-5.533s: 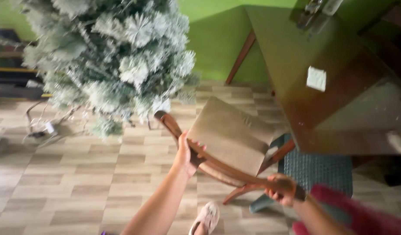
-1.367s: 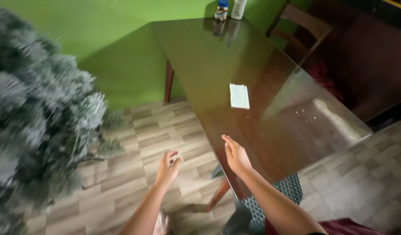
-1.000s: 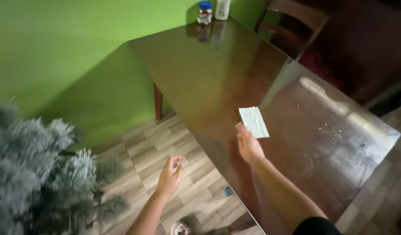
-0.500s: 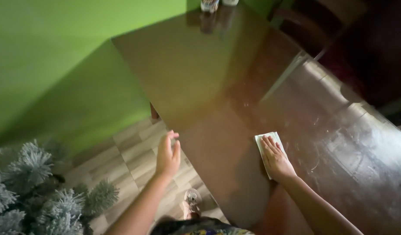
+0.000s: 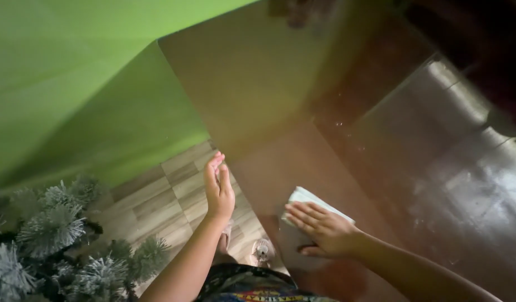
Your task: The person wipes a glass dining table with a white cloth, moving around the table to clean different sections. They briefly reposition a wooden chair to access the surface and continue wiping until the table appears cleaner.
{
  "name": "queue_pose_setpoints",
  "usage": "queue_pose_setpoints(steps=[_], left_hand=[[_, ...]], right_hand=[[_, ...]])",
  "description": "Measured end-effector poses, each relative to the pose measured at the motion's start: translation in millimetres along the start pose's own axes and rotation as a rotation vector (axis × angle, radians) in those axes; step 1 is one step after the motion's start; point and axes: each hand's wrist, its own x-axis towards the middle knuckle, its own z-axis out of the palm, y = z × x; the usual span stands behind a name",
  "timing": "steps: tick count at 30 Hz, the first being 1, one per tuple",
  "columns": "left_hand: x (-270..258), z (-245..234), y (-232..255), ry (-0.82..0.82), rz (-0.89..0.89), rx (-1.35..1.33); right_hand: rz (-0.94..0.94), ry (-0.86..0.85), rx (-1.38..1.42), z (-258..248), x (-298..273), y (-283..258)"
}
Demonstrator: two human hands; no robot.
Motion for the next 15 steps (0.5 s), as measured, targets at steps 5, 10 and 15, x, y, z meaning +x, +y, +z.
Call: queue_pose_setpoints(steps=[5, 10, 15], left_hand=[[50.5, -22.7, -25.0, 0.035, 0.007, -0.036], [97.3, -55.5, -45.8, 0.009, -0.068, -0.106], [150.2, -86.6, -62.3, -0.015, -0.111, -0.151]], right_hand=[[-0.145, -0.108, 0.086, -1.0, 99.9, 19.6], [-0.218, -0.128, 0.025, -10.5, 202.0, 59.7], [-0.147, -0.128, 0.087, -21.3, 323.5, 107.8]])
